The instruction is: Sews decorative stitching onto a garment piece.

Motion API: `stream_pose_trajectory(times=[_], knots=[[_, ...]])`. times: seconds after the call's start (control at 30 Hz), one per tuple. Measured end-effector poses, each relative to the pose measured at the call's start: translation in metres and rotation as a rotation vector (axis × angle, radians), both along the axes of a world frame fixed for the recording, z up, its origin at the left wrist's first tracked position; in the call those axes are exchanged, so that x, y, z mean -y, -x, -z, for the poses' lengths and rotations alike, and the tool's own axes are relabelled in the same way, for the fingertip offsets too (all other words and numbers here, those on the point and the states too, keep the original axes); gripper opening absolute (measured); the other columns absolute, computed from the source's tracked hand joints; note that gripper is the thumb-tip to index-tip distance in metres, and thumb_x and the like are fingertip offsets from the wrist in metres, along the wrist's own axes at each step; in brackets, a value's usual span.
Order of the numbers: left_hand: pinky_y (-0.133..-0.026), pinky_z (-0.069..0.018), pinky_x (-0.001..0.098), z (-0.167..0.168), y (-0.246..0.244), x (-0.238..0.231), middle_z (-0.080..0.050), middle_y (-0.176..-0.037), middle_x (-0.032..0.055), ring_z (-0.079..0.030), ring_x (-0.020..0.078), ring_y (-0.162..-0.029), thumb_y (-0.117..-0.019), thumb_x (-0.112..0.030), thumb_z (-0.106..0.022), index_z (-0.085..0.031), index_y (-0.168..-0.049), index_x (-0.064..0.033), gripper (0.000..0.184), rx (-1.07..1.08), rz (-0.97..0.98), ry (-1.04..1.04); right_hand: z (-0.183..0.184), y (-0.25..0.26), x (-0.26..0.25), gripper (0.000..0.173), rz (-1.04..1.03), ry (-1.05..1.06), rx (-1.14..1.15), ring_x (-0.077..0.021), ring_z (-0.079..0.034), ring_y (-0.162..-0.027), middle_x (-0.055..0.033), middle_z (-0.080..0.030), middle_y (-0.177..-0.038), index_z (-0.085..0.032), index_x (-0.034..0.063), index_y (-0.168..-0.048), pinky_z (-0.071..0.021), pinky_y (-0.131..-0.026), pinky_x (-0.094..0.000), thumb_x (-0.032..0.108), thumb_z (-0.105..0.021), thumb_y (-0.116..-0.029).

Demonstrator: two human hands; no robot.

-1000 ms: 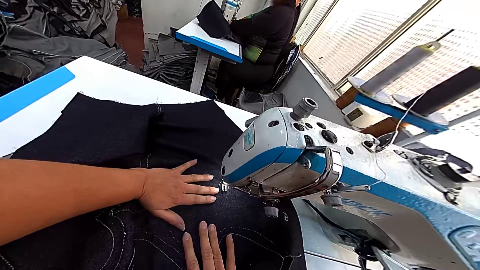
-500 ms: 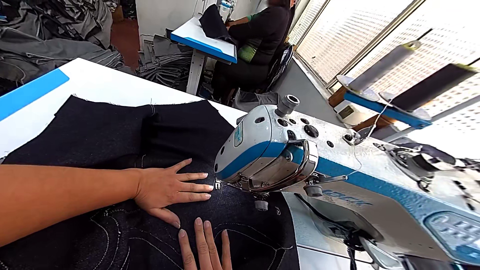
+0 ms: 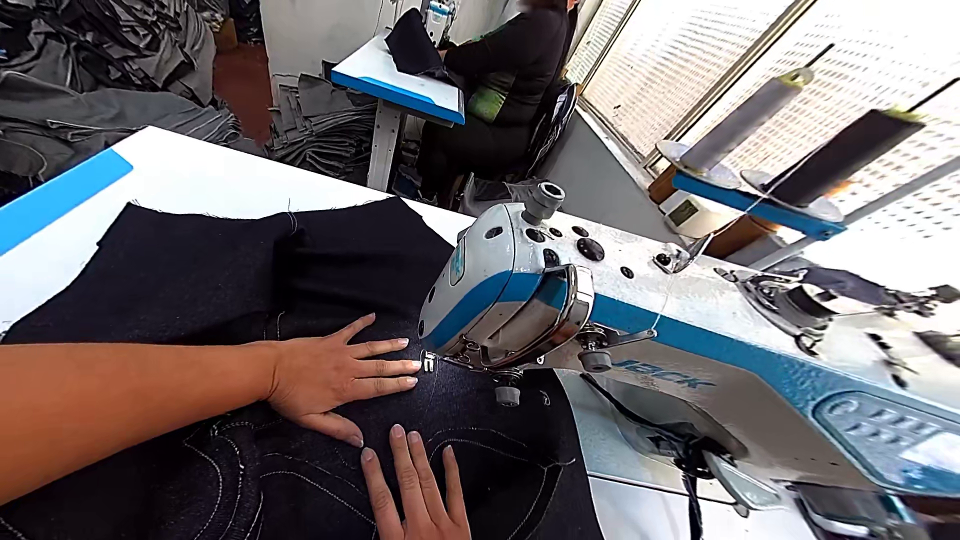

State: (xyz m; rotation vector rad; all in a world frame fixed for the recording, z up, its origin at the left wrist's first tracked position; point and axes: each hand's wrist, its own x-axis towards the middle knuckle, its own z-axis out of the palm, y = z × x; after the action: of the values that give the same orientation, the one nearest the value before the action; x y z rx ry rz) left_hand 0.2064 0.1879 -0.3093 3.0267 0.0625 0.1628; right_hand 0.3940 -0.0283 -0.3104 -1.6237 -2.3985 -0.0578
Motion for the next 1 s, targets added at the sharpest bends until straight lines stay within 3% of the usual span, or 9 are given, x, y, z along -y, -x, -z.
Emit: stream_pose_trajectory(times=[0.23,0.37,0.5,0.57,0.63,0.7,0.83,1.0], knots=[[-0.115,-0.0109,0.0789,-0.004,-0.01,0.002,-0.033,-0.167,0.0078,-0.023,0.0352,-0.156,-0.0989,-0.069,-0.034,-0.034,-0.16,-0.0093,0.085,0.019,-0.198,0.017,0.003,-0.025,-0.028,0.084,-0.012,-0.119,0.014,-0.0364,-0.057,-0.135,-0.0182,-0.058,-0.147,-0.063,0.0133,-0.141,-0.0391,-0.109,-0.0666,0.077,-0.034,-0.0943],[-0.113,-0.0099,0.0804,-0.009,-0.016,0.006,-0.036,-0.165,0.0088,-0.021,0.0376,-0.156,-0.0982,-0.068,-0.039,-0.04,-0.157,-0.0078,0.084,0.017,-0.328,0.039,0.004,-0.043,-0.048,0.074,-0.05,-0.151,0.008,-0.033,-0.061,-0.131,-0.0137,-0.062,-0.143,-0.066,0.0154,-0.138,-0.0447,-0.108,-0.0618,0.071,-0.037,-0.0979],[-0.114,-0.0077,0.0796,-0.01,-0.018,0.01,-0.032,-0.167,0.0086,-0.016,0.0371,-0.157,-0.0985,-0.069,-0.037,-0.037,-0.159,-0.0095,0.085,-0.005,-0.401,0.052,0.0,-0.052,-0.055,0.067,-0.075,-0.137,0.016,-0.0303,-0.062,-0.13,-0.0114,-0.063,-0.143,-0.066,0.017,-0.137,-0.0479,-0.106,-0.0581,0.066,-0.038,-0.1],[-0.114,-0.0073,0.0796,-0.009,-0.018,0.01,-0.031,-0.167,0.0091,-0.016,0.0378,-0.157,-0.0983,-0.07,-0.036,-0.036,-0.16,-0.0135,0.084,-0.001,-0.406,0.052,-0.008,-0.046,-0.052,0.064,-0.052,-0.11,-0.006,-0.0319,-0.063,-0.128,-0.0125,-0.065,-0.139,-0.068,0.0128,-0.134,-0.0483,-0.105,-0.0583,0.061,-0.041,-0.1007],[-0.114,-0.0065,0.08,-0.01,-0.018,0.009,-0.028,-0.168,0.0091,-0.015,0.0391,-0.157,-0.0985,-0.071,-0.033,-0.036,-0.161,-0.0248,0.078,-0.012,-0.395,0.05,-0.016,-0.029,-0.045,0.065,-0.007,-0.073,-0.089,-0.0335,-0.065,-0.125,-0.0149,-0.068,-0.134,-0.069,0.0051,-0.131,-0.0486,-0.107,-0.0559,0.057,-0.043,-0.1022],[-0.113,-0.0067,0.0805,-0.011,-0.018,0.009,-0.027,-0.169,0.0086,-0.016,0.0403,-0.157,-0.0986,-0.072,-0.031,-0.034,-0.161,-0.0336,0.073,-0.026,-0.389,0.051,-0.016,-0.009,-0.036,0.07,0.042,-0.033,-0.141,-0.0355,-0.063,-0.128,-0.0187,-0.065,-0.137,-0.066,-0.0014,-0.133,-0.048,-0.109,-0.0534,0.058,-0.043,-0.1026],[-0.113,-0.0064,0.0806,-0.013,-0.017,0.011,-0.028,-0.168,0.0084,-0.017,0.0402,-0.157,-0.0984,-0.072,-0.032,-0.036,-0.16,-0.0317,0.074,-0.025,-0.401,0.047,0.0,0.008,-0.028,0.078,0.094,-0.135,-0.052,-0.036,-0.063,-0.128,-0.0207,-0.064,-0.138,-0.064,-0.0058,-0.132,-0.0498,-0.107,-0.049,0.061,-0.04,-0.1006],[-0.114,-0.0045,0.0799,-0.015,-0.021,0.015,-0.026,-0.169,0.0088,-0.014,0.0394,-0.157,-0.0992,-0.071,-0.033,-0.037,-0.16,-0.0276,0.075,-0.065,-0.469,0.046,-0.001,-0.003,-0.033,0.068,0.069,-0.114,-0.052,-0.0346,-0.063,-0.128,-0.0188,-0.065,-0.138,-0.065,-0.005,-0.133,-0.0501,-0.107,-0.0477,0.052,-0.046,-0.1017]])
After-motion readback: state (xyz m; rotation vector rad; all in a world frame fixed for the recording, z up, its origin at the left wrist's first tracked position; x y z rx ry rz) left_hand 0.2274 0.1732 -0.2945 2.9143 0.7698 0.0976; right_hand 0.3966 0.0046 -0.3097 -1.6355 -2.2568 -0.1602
